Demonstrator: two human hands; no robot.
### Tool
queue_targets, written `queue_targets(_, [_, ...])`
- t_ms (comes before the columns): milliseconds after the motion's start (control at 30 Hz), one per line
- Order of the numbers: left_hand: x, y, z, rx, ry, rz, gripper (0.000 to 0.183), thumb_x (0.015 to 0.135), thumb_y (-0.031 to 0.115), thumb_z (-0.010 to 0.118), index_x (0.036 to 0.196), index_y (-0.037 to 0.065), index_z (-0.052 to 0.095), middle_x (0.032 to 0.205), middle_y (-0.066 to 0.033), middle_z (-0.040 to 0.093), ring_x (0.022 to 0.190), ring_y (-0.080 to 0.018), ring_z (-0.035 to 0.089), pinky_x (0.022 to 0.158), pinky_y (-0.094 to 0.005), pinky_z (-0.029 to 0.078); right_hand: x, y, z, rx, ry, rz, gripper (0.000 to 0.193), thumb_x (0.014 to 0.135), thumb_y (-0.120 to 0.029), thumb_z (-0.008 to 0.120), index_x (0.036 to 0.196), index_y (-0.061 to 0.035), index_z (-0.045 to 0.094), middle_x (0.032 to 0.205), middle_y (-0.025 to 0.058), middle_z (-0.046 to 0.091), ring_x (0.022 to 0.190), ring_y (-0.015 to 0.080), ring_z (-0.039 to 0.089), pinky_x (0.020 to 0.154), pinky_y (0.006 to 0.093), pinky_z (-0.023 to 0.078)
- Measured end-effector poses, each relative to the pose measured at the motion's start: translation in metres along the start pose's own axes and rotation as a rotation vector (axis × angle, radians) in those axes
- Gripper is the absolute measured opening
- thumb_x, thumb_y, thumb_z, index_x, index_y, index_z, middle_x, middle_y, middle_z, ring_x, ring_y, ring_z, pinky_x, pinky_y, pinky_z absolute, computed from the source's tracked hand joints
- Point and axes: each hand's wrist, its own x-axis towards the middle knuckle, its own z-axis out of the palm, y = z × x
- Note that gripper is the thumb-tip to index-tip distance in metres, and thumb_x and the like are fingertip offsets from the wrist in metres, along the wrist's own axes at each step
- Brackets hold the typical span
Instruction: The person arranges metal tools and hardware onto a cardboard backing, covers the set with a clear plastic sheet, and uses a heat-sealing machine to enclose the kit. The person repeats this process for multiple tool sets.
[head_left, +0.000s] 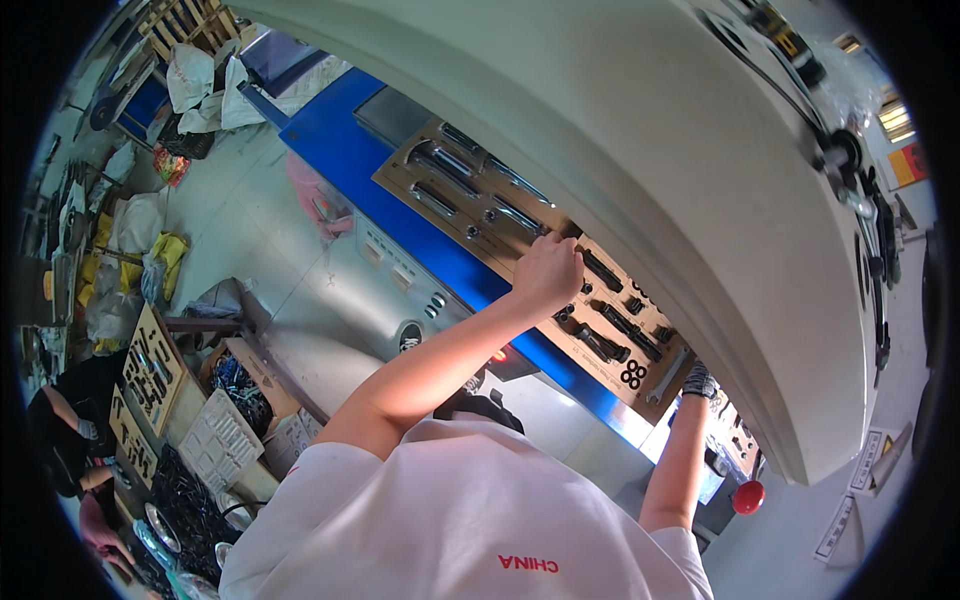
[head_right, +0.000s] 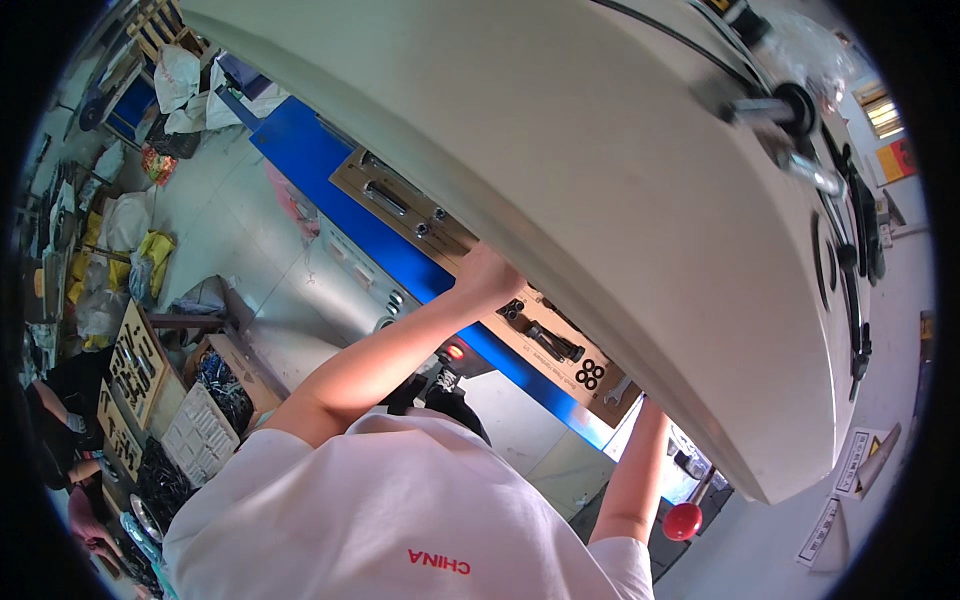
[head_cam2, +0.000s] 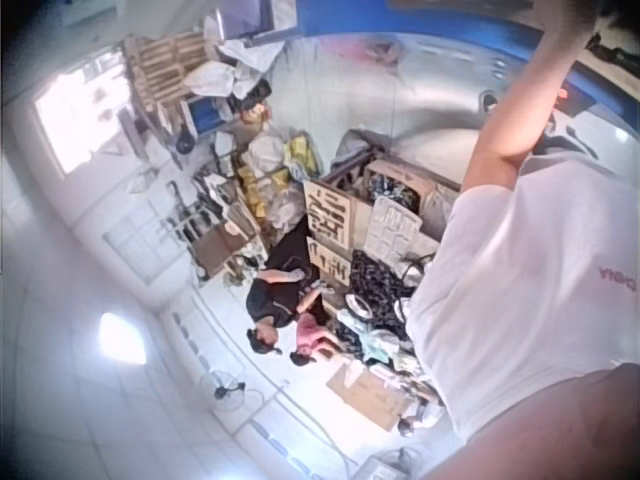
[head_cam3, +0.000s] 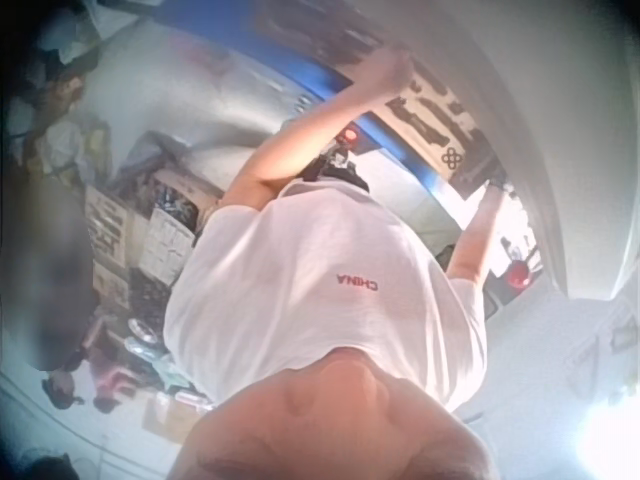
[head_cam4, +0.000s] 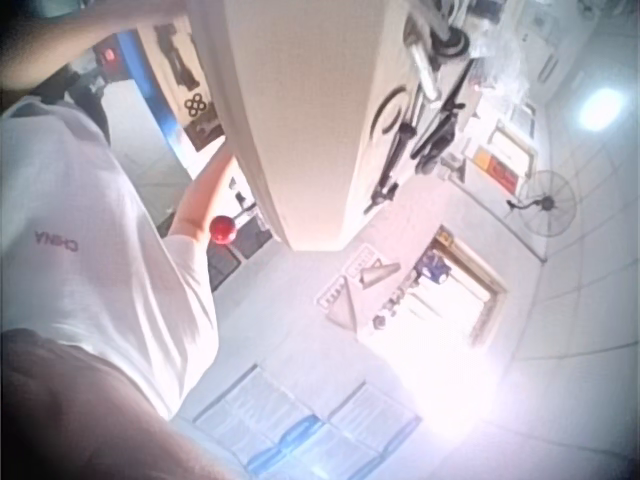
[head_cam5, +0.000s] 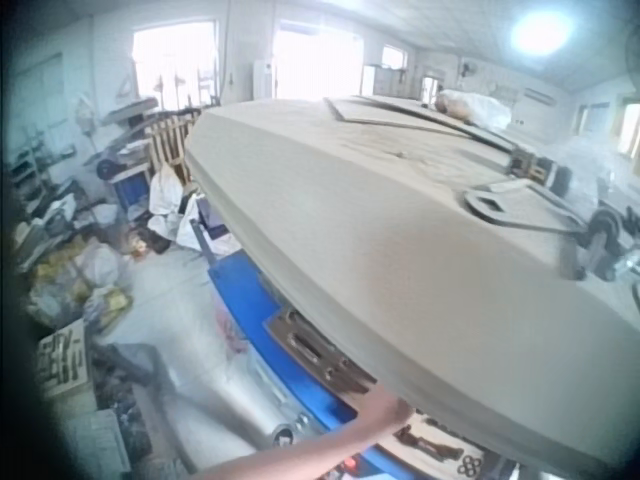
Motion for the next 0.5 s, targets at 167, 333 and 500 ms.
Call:
queue_targets(167, [-0.012,0.010,0.020,0.058,-0.021,0.040,0.030,0.102,0.021,0.050,0.117,-0.001,0.063,0.120,-0.0167,0.067,0.119,-0.0327,0.059,0.094,-0.0474,0.055,0.009,0.014,0.015,-0.014,-0.010,-0.016,0.023,0.098,-0.016,0.066,0.115,-0.0024,0.074,0.105,0.0051,0.073,0.090,0.0171,0.065,0.081,0.0326,0.053])
queue_targets(333, [-0.028,-0.006,0.024,0.157,0.010,0.085,0.027,0.102,0.017,0.055,0.122,0.001,0.061,0.121,-0.0170,0.069,0.112,-0.0314,0.067,0.095,-0.0444,0.056,0.019,0.006,0.037,-0.050,-0.038,-0.038,0.024,0.098,-0.016,0.066,0.117,-0.0026,0.074,0.107,0.0054,0.074,0.091,0.0174,0.066,0.082,0.0326,0.054])
queue_targets(500, [-0.068,-0.053,0.017,-0.432,0.496,-0.002,0.023,0.095,0.006,0.067,0.114,0.001,0.054,0.099,-0.0135,0.066,0.088,-0.0217,0.069,0.082,-0.0352,0.058,0.027,-0.007,0.053,-0.084,-0.054,-0.049,0.026,0.097,-0.015,0.066,0.119,-0.0028,0.074,0.109,0.0056,0.074,0.093,0.0176,0.067,0.083,0.0325,0.054])
